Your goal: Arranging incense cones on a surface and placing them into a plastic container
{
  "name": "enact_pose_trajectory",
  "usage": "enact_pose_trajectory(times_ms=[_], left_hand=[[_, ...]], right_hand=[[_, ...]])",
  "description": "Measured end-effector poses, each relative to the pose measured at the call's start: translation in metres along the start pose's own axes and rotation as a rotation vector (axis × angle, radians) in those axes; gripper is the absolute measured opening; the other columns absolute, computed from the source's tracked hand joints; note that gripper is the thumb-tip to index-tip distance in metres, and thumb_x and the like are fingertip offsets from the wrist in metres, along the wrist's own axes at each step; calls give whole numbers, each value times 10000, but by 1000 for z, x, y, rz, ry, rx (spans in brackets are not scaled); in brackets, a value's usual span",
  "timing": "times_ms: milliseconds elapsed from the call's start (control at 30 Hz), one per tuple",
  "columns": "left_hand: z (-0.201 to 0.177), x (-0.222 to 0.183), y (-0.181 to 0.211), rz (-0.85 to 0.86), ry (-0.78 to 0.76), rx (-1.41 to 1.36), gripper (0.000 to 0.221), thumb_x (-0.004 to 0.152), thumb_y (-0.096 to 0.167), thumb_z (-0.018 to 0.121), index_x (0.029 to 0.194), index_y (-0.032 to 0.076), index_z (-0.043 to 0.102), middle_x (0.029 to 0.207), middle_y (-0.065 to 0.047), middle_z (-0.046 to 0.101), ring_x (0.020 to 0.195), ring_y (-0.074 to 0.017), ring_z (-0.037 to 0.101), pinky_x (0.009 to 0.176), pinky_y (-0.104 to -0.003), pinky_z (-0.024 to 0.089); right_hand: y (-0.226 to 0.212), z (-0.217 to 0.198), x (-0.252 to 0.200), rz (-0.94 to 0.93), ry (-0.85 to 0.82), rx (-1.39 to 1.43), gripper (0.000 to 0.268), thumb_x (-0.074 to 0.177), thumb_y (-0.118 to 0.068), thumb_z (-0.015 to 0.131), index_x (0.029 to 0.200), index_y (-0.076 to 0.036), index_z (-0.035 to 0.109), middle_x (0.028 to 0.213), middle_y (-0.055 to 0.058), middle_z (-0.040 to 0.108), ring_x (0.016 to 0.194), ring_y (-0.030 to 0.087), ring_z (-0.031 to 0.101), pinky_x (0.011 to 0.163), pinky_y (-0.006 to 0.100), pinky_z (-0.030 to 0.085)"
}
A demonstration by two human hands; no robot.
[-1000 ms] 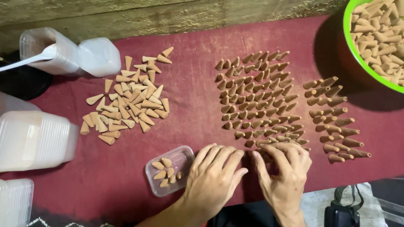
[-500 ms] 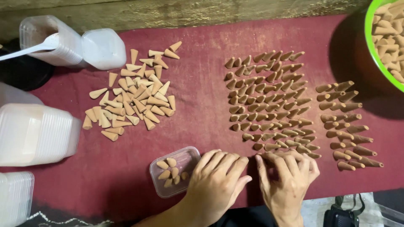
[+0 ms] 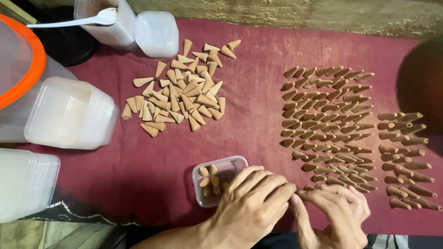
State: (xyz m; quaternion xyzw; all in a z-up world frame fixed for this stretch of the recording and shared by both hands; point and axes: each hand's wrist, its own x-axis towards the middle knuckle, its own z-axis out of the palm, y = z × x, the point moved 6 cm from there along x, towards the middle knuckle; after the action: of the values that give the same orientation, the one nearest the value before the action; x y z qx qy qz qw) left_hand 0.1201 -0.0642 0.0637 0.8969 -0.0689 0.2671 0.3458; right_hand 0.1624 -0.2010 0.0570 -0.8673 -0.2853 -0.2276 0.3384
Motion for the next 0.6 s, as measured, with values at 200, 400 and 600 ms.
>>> enact_pose_trajectory(times_ms=[200, 400, 600], left_hand=[[-32, -10, -15, -27, 64, 80, 80, 956, 39, 668, 1018, 31, 718, 999, -87, 734, 933, -249, 684, 1040, -482, 442], [-44, -37, -39, -101, -69, 178, 322, 797, 190, 801, 1080, 65, 714, 1085, -64, 718, 1042, -235, 651, 1108, -574, 351], [-47, -50, -58, -160, -164, 156, 706, 591, 333, 960, 1160, 20, 683, 1202, -116, 695, 1228, -293, 596, 1150, -668, 253]], right_hand=[[-30, 24, 11, -51, -24, 165, 139, 785, -109, 846, 839, -53, 730, 788, 38, 692, 853, 212, 612, 1039, 407, 444], [-52, 50, 18, -104, -138, 202, 95, 831, -192, 774, 796, -116, 730, 765, -22, 690, 860, 185, 620, 1038, 399, 394], [-56, 73, 13, -106, -262, 167, 123, 852, -229, 771, 845, -114, 728, 826, -38, 711, 928, 181, 627, 1081, 423, 360]])
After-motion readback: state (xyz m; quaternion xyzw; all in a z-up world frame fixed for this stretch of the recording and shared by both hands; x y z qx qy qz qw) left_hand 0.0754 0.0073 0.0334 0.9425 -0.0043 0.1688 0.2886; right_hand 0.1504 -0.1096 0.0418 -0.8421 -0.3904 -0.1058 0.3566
